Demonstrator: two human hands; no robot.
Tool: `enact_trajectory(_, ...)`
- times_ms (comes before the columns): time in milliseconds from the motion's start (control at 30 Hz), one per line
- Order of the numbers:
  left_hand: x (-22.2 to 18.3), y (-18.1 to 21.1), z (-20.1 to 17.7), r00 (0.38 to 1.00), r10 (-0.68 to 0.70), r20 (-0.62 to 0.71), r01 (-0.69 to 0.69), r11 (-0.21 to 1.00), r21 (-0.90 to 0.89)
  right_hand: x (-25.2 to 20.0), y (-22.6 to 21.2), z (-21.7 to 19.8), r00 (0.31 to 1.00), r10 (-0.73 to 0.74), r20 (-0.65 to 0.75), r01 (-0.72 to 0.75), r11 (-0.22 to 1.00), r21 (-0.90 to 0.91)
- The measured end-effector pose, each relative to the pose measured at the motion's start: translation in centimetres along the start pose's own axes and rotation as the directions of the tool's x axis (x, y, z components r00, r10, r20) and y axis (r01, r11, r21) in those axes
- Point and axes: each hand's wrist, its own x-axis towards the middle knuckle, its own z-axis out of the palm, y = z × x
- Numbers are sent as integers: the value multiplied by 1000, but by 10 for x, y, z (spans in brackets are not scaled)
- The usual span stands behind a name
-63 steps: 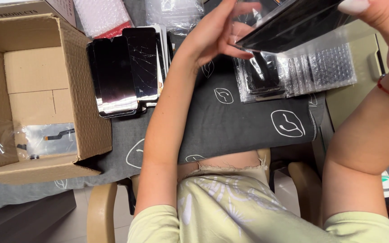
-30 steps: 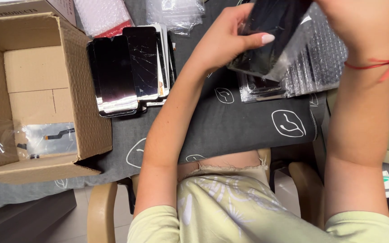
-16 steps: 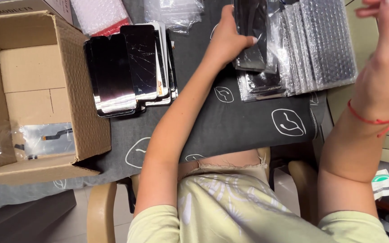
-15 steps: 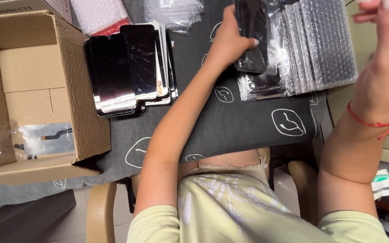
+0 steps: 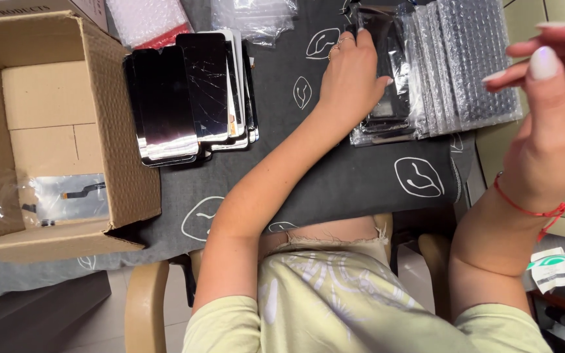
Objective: The person removes several mobile phone screens and parts from plastic sleeves and bubble wrap, placing them in a stack on the desk.
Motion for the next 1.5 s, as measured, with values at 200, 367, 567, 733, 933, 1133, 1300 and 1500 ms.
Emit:
enact_trajectory(200,-4,6,-16,998,-51,27,49,997,60,-12,1,14,994,98,-40,-95,993,67)
enact_trajectory(367,-5,14,-30,997,-64,31,61,995,79,-23,-7,34,972,214,103,-222,972,75)
enact_trajectory(567,-6,15,-35,1000,-28,8,28,1000,2,-38,0,51,937,250,243,-268,963,40)
enact_trajectory(733,5,0,-29,995,-73,67,75,997,-15,-48,10,51,921,306,239,-328,943,56)
enact_trajectory(933,13,-17,-31,988,-144,-53,145,989,11,-79,30,67,907,360,218,-376,926,38)
enact_trajectory(1133,14,-25,-34,975,-185,120,191,981,-36,-120,59,117,909,-161,385,207,975,-82)
enact_trajectory(1300,17,-34,-23,979,-156,133,169,982,-87,-125,85,125,894,-127,430,183,979,-91)
enact_trajectory(1500,19,-39,-12,980,-144,140,181,937,-298,-101,64,114,945,-184,271,232,960,-158)
